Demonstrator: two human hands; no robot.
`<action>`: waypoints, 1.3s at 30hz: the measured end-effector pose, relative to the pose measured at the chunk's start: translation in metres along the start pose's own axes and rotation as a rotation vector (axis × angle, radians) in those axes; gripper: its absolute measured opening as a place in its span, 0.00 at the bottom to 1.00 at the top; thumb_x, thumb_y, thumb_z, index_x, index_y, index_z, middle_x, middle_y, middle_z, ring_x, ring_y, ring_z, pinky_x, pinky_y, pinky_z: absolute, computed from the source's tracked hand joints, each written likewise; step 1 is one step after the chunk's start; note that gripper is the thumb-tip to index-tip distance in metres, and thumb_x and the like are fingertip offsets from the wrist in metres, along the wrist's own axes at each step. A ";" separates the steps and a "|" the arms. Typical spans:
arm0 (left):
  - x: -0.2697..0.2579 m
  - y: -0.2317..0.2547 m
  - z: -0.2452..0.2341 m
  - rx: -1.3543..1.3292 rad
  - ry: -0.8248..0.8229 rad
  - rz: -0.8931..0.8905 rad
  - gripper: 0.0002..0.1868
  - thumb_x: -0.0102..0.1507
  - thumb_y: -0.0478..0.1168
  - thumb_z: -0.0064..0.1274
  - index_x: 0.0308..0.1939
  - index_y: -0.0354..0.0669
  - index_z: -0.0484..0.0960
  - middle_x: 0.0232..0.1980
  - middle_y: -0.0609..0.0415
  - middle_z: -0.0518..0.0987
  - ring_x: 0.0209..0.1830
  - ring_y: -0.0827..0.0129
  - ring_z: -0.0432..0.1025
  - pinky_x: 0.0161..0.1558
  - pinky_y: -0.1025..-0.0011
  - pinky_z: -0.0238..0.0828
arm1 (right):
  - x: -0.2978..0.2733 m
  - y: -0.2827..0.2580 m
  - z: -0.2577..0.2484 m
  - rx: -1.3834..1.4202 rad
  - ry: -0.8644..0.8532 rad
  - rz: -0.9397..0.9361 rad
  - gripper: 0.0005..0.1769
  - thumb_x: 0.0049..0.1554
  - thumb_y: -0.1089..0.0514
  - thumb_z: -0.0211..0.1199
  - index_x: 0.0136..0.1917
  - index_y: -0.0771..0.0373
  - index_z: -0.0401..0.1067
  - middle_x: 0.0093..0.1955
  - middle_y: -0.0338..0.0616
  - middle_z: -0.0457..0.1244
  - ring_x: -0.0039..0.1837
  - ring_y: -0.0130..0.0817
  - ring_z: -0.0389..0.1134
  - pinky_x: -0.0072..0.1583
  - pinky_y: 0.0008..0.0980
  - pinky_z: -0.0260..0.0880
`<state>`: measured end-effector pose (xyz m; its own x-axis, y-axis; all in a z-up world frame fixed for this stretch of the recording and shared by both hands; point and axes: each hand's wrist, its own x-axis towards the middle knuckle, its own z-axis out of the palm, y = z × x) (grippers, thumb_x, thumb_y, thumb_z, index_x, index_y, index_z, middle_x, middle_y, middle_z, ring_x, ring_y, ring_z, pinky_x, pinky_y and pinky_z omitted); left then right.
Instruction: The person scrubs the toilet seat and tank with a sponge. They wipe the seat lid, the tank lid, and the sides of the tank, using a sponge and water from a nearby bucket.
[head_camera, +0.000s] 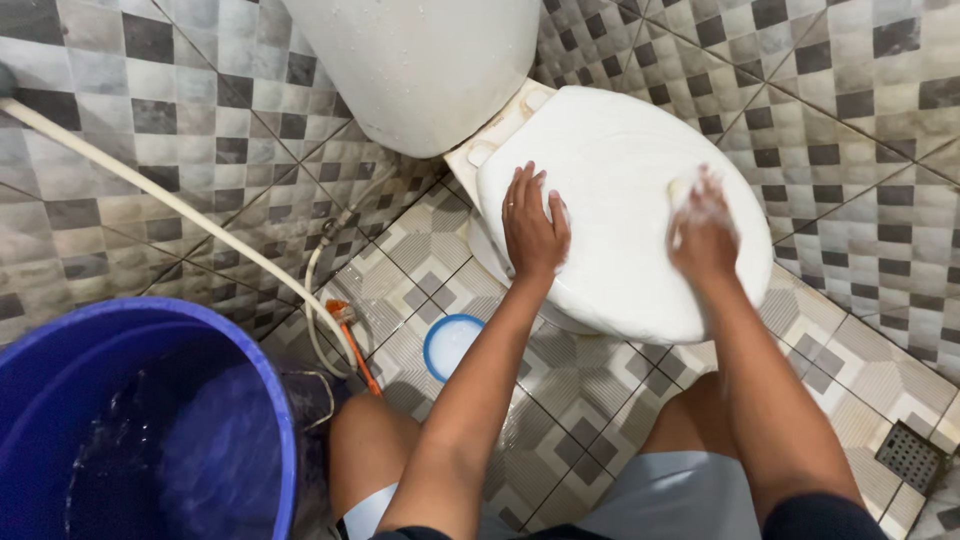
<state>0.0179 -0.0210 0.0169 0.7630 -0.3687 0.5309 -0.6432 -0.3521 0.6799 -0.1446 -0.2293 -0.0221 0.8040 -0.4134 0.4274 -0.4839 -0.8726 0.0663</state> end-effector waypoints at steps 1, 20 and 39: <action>0.000 -0.001 0.000 -0.017 0.008 -0.017 0.21 0.71 0.43 0.40 0.61 0.31 0.76 0.73 0.39 0.69 0.79 0.48 0.59 0.76 0.53 0.52 | 0.018 0.011 0.019 0.117 0.062 0.021 0.19 0.63 0.61 0.54 0.64 0.69 0.74 0.82 0.63 0.54 0.82 0.56 0.53 0.78 0.41 0.59; 0.001 -0.001 -0.008 0.000 0.015 0.022 0.25 0.70 0.46 0.43 0.65 0.32 0.72 0.77 0.39 0.64 0.81 0.46 0.54 0.77 0.52 0.51 | -0.027 -0.035 -0.033 0.359 -0.085 0.010 0.23 0.67 0.59 0.44 0.71 0.64 0.68 0.82 0.53 0.52 0.82 0.52 0.51 0.77 0.45 0.55; 0.006 0.002 -0.007 0.135 -0.197 0.118 0.31 0.65 0.50 0.49 0.67 0.34 0.72 0.78 0.41 0.62 0.82 0.51 0.50 0.78 0.54 0.43 | -0.040 -0.088 -0.076 0.485 -0.229 0.057 0.25 0.66 0.56 0.39 0.73 0.58 0.65 0.81 0.46 0.52 0.80 0.46 0.51 0.74 0.45 0.58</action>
<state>0.0212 -0.0179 0.0253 0.6636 -0.5700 0.4845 -0.7398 -0.4034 0.5386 -0.1603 -0.1163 0.0235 0.8621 -0.4625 0.2069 -0.3575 -0.8447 -0.3984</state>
